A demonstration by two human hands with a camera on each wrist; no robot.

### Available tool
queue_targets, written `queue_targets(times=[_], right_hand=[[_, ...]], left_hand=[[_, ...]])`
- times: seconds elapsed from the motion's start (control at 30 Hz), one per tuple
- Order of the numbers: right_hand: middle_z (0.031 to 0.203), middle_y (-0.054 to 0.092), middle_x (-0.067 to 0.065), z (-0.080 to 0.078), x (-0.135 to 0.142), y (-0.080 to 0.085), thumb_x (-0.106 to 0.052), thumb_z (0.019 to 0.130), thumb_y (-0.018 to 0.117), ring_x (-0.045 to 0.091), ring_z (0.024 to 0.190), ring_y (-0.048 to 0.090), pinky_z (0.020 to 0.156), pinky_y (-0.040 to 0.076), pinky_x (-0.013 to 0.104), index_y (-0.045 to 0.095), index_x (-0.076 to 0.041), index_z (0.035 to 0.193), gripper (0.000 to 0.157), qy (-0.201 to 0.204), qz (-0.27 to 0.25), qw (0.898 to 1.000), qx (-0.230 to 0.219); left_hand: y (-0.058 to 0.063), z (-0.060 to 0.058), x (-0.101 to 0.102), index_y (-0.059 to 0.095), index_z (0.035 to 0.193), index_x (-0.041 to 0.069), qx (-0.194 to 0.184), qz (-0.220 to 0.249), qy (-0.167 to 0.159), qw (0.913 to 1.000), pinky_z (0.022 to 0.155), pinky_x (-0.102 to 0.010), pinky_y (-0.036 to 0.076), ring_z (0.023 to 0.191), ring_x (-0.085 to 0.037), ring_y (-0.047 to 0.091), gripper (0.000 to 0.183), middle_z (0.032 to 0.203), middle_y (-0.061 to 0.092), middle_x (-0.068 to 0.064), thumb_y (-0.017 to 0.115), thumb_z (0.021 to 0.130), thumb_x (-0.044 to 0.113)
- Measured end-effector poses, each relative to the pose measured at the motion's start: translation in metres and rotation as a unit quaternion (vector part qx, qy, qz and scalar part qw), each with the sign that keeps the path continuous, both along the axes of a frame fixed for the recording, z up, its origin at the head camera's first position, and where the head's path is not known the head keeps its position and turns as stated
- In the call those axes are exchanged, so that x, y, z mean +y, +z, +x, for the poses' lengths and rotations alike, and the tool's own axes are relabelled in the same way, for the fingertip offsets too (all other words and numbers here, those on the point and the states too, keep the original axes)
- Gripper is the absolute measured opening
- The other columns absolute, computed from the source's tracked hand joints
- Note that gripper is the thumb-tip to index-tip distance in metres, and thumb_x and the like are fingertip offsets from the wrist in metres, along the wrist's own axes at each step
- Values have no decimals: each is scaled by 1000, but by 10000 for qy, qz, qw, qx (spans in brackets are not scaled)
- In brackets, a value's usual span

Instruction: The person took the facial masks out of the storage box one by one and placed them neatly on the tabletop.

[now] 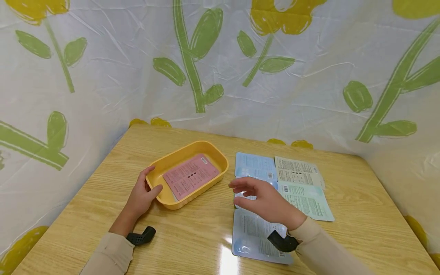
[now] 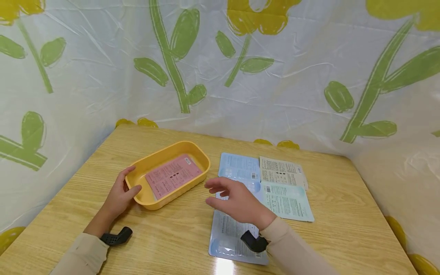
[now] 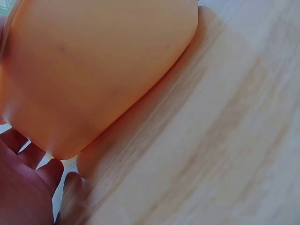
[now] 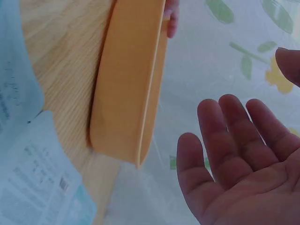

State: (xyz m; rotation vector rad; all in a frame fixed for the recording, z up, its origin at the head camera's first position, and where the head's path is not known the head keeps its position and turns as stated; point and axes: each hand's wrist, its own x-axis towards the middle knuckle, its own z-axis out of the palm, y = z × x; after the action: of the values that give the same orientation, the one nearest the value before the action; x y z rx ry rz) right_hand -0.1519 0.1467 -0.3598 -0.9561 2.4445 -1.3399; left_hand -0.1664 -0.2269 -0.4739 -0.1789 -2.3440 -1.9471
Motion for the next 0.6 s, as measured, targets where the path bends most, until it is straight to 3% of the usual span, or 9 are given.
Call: queue_targets(times=[0.13,0.3,0.6], right_hand=[[124,65,1,-15,-20,3,-22,96,69,20,110,62,94,50,42,62,-6,130,39,-43,438,9983,381],[123,67,4,-33,-40,6,-23,94,69,26,113,62,96,48,51,65,-5,129,39,-137,855,9938,693],[131,63,8,-70,-71,-1,-29,93,66,28,117,60,96,50,41,63,-5,132,46,-445,1128,9924,225]], left_hand=[[0,0,0,17,154,-1,12,6,19,10000,96,-10,39,143,-40,29,69,160,17,-24,57,97,1],[-3,-2,1,17,154,0,-27,177,-28,9998,92,-11,43,141,-41,33,70,159,18,-25,57,97,0],[0,-1,-1,17,155,1,-83,-11,35,10000,94,-12,41,142,-40,32,71,159,18,-24,58,97,2]])
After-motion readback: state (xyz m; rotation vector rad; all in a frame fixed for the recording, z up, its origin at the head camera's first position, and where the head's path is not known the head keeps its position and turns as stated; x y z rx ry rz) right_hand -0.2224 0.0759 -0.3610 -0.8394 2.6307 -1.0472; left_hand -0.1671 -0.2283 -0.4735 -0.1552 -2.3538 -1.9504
